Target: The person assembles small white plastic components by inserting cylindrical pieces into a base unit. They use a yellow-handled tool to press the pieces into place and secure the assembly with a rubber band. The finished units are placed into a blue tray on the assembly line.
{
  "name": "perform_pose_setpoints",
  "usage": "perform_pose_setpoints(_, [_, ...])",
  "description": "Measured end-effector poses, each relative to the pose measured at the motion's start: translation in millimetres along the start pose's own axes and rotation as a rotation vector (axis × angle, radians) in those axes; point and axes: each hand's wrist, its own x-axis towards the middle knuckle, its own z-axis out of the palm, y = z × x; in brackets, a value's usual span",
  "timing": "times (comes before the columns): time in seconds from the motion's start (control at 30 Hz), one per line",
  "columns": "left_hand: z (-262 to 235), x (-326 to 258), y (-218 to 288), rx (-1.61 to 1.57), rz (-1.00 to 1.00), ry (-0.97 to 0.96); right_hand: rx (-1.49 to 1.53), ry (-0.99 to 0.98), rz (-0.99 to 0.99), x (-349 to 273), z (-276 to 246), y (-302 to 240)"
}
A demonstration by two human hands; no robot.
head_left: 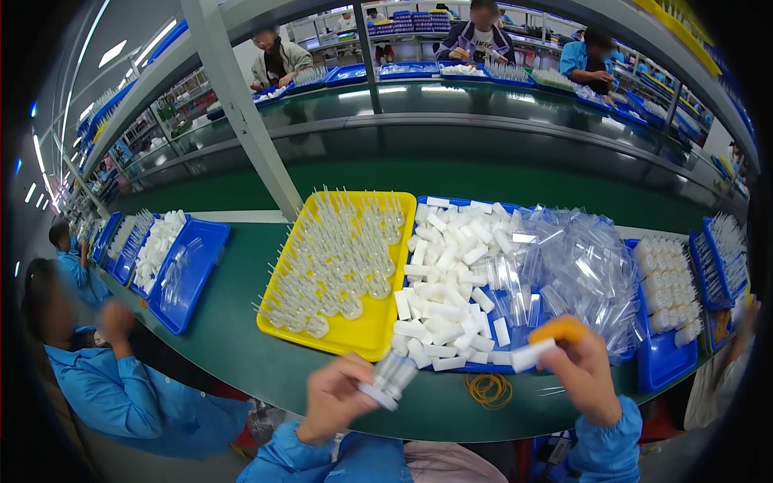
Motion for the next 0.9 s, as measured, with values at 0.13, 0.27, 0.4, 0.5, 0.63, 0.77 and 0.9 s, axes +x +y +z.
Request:
perform_pose_setpoints(0.13, [33,-8,-22,-0.191,-0.142,-0.363,0.171,0.099,-0.049,-40,6,14])
perform_pose_setpoints(0.27, [51,-14,-39,-0.231,-0.314,-0.528,0.437,0.309,0.086,-62,22,34])
perform_pose_setpoints(0.4, [63,-14,-40,-0.207,-0.395,-0.584,0.568,0.384,0.143,-76,25,67])
perform_pose_setpoints(0.5, [66,-15,-42,-0.189,-0.421,-0.601,0.569,0.361,0.170,-80,29,70])
perform_pose_setpoints(0.63, [66,-17,-45,-0.099,-0.409,-0.623,0.594,0.324,0.184,-78,37,59])
perform_pose_setpoints(0.77, [65,-17,-41,-0.118,-0.394,-0.627,0.575,0.426,0.170,-76,27,73])
perform_pose_setpoints(0.9, [62,-19,-45,-0.111,-0.391,-0.644,0.613,0.389,0.170,-80,25,76])
